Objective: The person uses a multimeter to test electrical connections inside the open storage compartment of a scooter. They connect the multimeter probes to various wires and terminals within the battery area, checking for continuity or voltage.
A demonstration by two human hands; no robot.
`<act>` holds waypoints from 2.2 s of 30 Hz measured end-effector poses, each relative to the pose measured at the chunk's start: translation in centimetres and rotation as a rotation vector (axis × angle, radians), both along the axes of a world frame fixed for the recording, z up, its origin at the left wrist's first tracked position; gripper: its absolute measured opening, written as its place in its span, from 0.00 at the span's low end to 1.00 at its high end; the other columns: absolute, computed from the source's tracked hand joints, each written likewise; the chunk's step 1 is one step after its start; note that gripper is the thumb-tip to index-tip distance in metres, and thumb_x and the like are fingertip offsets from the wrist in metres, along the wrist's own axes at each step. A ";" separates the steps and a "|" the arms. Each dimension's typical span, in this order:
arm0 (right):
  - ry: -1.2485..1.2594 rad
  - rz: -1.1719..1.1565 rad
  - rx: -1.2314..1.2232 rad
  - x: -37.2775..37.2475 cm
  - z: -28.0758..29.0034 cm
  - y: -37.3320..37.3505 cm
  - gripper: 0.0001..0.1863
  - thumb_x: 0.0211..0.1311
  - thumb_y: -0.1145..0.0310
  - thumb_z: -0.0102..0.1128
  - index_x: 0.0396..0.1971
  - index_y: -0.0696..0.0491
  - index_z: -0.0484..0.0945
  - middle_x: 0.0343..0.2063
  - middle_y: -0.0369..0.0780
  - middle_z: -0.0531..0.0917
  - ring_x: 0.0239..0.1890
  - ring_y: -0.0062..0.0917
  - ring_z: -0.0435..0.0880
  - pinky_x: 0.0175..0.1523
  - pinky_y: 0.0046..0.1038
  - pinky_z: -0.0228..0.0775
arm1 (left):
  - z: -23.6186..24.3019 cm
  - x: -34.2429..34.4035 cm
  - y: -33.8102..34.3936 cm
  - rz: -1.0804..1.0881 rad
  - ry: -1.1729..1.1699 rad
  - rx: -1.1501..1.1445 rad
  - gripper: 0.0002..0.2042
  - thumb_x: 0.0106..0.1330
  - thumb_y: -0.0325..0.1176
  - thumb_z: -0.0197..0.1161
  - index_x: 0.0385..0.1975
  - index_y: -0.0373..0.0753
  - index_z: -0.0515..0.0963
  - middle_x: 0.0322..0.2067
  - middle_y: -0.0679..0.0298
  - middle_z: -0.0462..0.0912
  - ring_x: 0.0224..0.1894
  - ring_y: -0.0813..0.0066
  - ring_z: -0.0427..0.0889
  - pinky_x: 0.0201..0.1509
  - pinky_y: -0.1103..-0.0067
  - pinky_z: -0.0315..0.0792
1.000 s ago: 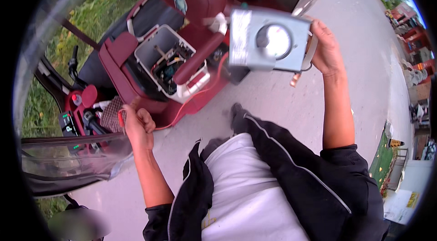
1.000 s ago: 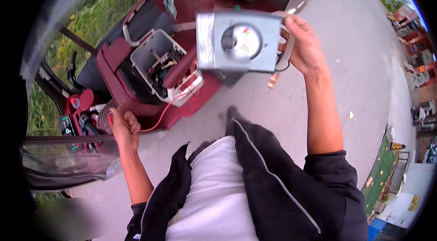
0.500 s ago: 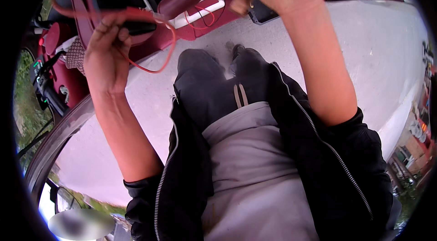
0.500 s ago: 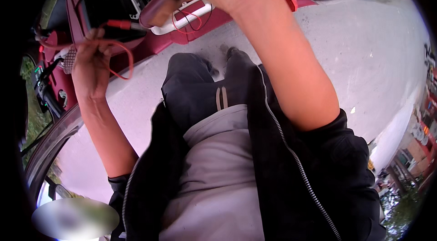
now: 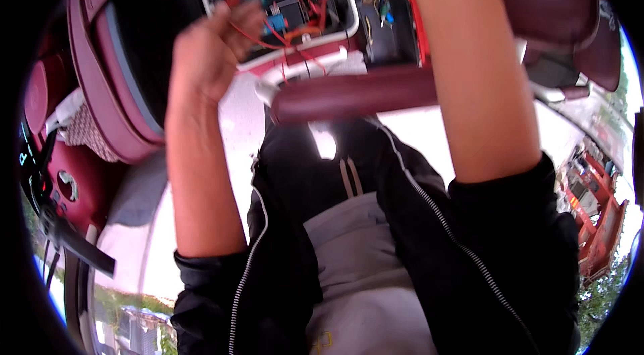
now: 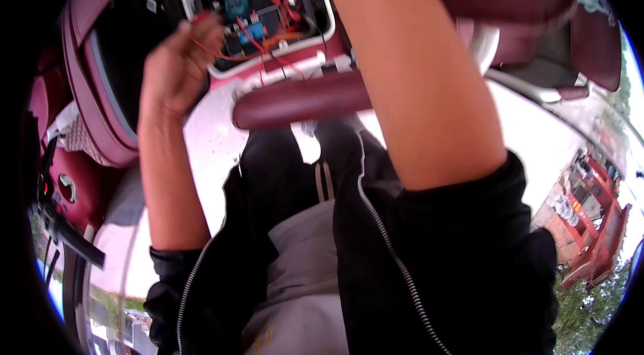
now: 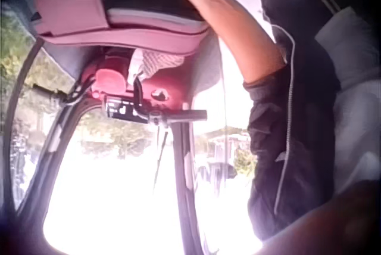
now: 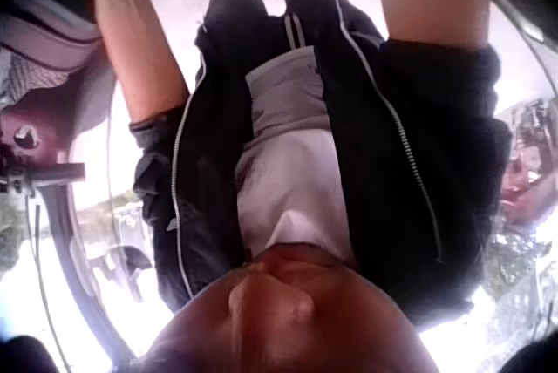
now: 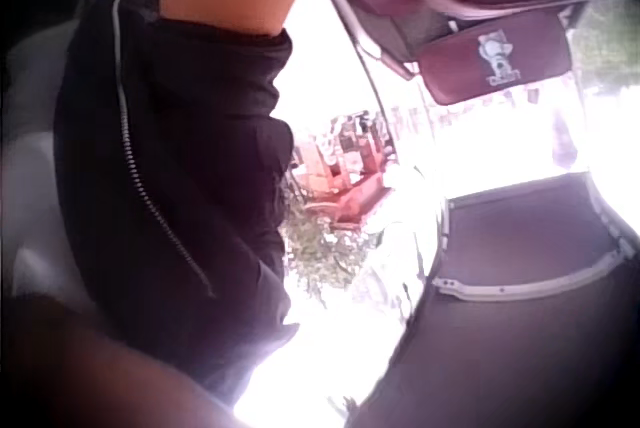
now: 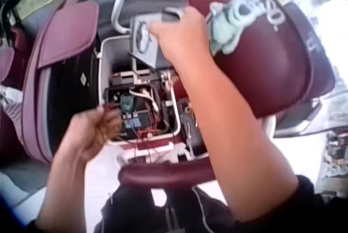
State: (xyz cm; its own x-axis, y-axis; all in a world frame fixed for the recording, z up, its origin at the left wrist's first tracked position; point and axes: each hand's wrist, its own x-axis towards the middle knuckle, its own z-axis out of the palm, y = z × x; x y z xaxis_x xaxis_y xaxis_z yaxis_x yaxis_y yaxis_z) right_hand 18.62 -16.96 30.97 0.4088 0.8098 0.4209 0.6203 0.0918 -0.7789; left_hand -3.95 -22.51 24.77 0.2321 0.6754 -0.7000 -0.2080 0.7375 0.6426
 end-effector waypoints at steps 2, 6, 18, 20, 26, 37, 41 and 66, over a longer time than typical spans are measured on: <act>-0.083 -0.210 -0.139 1.0 -0.8 1.3 0.24 0.36 0.63 0.70 0.36 0.62 0.78 0.33 0.48 0.83 0.38 0.35 0.82 0.44 0.30 0.73 | -0.3 0.1 0.7 0.025 -0.085 -0.143 0.14 0.71 0.29 0.41 0.49 0.26 0.66 0.46 0.48 0.77 0.34 0.69 0.79 0.46 0.74 0.75; -0.113 -0.211 -0.535 3.4 -6.3 1.2 0.29 0.48 0.60 0.68 0.46 0.65 0.74 0.38 0.46 0.82 0.37 0.27 0.82 0.42 0.29 0.74 | -4.2 -0.3 1.6 0.137 -0.178 -0.198 0.13 0.69 0.33 0.47 0.49 0.33 0.68 0.36 0.58 0.78 0.24 0.78 0.70 0.29 0.81 0.66; 1.021 -0.522 -0.713 1.4 -12.7 4.4 0.25 0.46 0.68 0.69 0.44 0.62 0.72 0.37 0.47 0.79 0.36 0.32 0.81 0.33 0.36 0.76 | -10.5 6.1 11.8 0.364 0.064 -0.228 0.12 0.70 0.42 0.51 0.44 0.40 0.71 0.18 0.71 0.66 0.14 0.84 0.57 0.18 0.83 0.53; 1.190 -0.560 -0.622 1.4 -14.5 6.0 0.25 0.45 0.67 0.70 0.42 0.64 0.72 0.37 0.47 0.79 0.34 0.33 0.81 0.29 0.38 0.76 | -11.8 5.6 14.2 0.337 0.009 -0.350 0.17 0.68 0.49 0.52 0.43 0.41 0.70 0.15 0.72 0.62 0.13 0.84 0.54 0.17 0.83 0.49; 1.080 -0.527 -0.813 1.4 -21.3 8.7 0.27 0.52 0.68 0.60 0.48 0.68 0.66 0.41 0.51 0.75 0.37 0.39 0.80 0.34 0.43 0.78 | -16.2 6.8 18.6 0.369 0.261 -0.333 0.16 0.68 0.47 0.51 0.39 0.38 0.71 0.13 0.74 0.58 0.11 0.85 0.51 0.14 0.83 0.45; 1.113 -0.519 -0.888 0.3 -22.1 9.1 0.37 0.55 0.64 0.60 0.62 0.63 0.58 0.46 0.48 0.76 0.38 0.27 0.80 0.33 0.26 0.77 | -21.5 6.2 23.5 0.349 0.391 -0.392 0.10 0.67 0.36 0.51 0.40 0.38 0.73 0.15 0.71 0.66 0.10 0.86 0.58 0.11 0.85 0.48; 1.060 -0.553 -0.912 0.3 -22.2 9.3 0.36 0.55 0.64 0.60 0.61 0.63 0.59 0.44 0.47 0.77 0.35 0.25 0.80 0.29 0.24 0.74 | -22.8 5.2 23.2 0.321 0.395 -0.420 0.09 0.66 0.33 0.50 0.41 0.37 0.72 0.14 0.73 0.63 0.10 0.87 0.56 0.10 0.86 0.47; 1.055 -0.539 -0.916 0.1 -22.8 10.5 0.33 0.56 0.66 0.58 0.60 0.65 0.59 0.41 0.48 0.78 0.35 0.29 0.82 0.32 0.28 0.79 | -25.7 5.2 22.0 0.334 0.515 -0.348 0.14 0.69 0.36 0.51 0.44 0.32 0.75 0.13 0.76 0.60 0.13 0.88 0.55 0.15 0.84 0.46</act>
